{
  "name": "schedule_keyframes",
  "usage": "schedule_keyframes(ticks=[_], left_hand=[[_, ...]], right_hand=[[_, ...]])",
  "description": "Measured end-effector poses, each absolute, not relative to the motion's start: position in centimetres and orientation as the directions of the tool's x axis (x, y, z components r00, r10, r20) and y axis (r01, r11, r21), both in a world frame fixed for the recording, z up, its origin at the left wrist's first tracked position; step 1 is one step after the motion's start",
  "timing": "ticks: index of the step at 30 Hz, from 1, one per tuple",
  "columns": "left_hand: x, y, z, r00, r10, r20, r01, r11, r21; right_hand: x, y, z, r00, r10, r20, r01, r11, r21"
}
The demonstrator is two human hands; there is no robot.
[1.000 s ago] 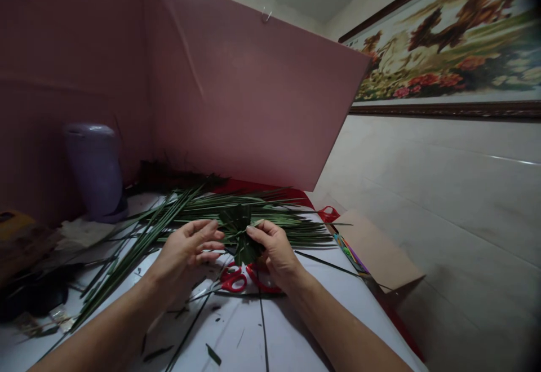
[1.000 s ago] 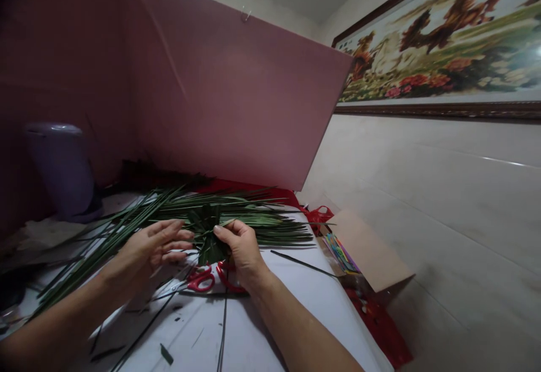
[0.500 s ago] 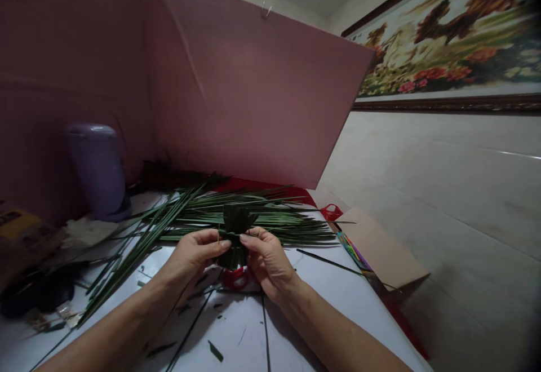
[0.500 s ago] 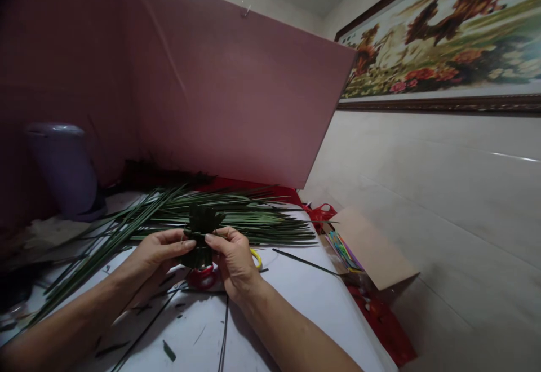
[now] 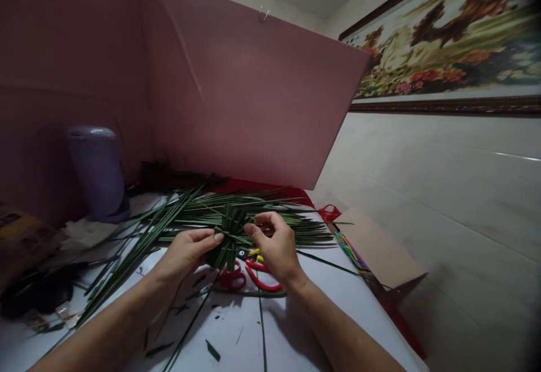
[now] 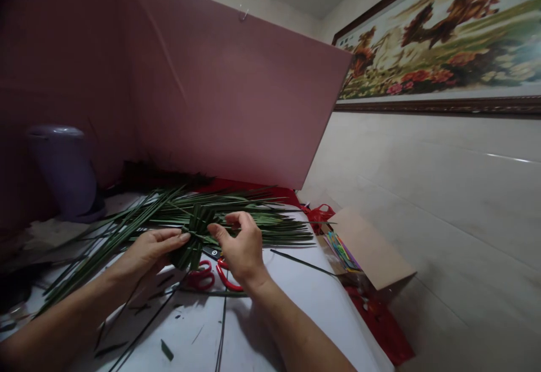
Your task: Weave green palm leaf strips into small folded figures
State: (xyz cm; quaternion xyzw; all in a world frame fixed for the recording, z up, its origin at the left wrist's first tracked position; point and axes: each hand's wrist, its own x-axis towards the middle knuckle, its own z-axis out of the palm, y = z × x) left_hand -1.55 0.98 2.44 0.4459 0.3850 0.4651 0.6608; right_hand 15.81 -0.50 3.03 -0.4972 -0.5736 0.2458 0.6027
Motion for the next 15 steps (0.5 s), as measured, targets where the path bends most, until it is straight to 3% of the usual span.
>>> schedule_keyframes(ticks=[3,6,11,15], left_hand=[[-1.4,0.5,2.5,0.415,0.908,-0.048,-0.199,0.142,0.970],[-1.4,0.7,2.2,0.396,0.916,-0.064,-0.148,0.133,0.980],[-1.6,1.3,1.8,0.192,0.981,-0.025,-0.110,0.046,0.993],[-1.6,1.1,2.0,0.203,0.979,0.013,-0.142,0.016,0.990]], right_hand=[[16.0,0.0,3.4,0.011,0.960,0.280,0.045,0.279,-0.959],[15.4,-0.2,3.0,-0.102,0.971,0.215,-0.110,0.204,-0.973],[14.5,-0.9,2.0,-0.029,0.935,0.354,0.010,0.354,-0.935],[14.3,-1.0,1.8,-0.067,0.951,0.302,0.014,0.304,-0.953]])
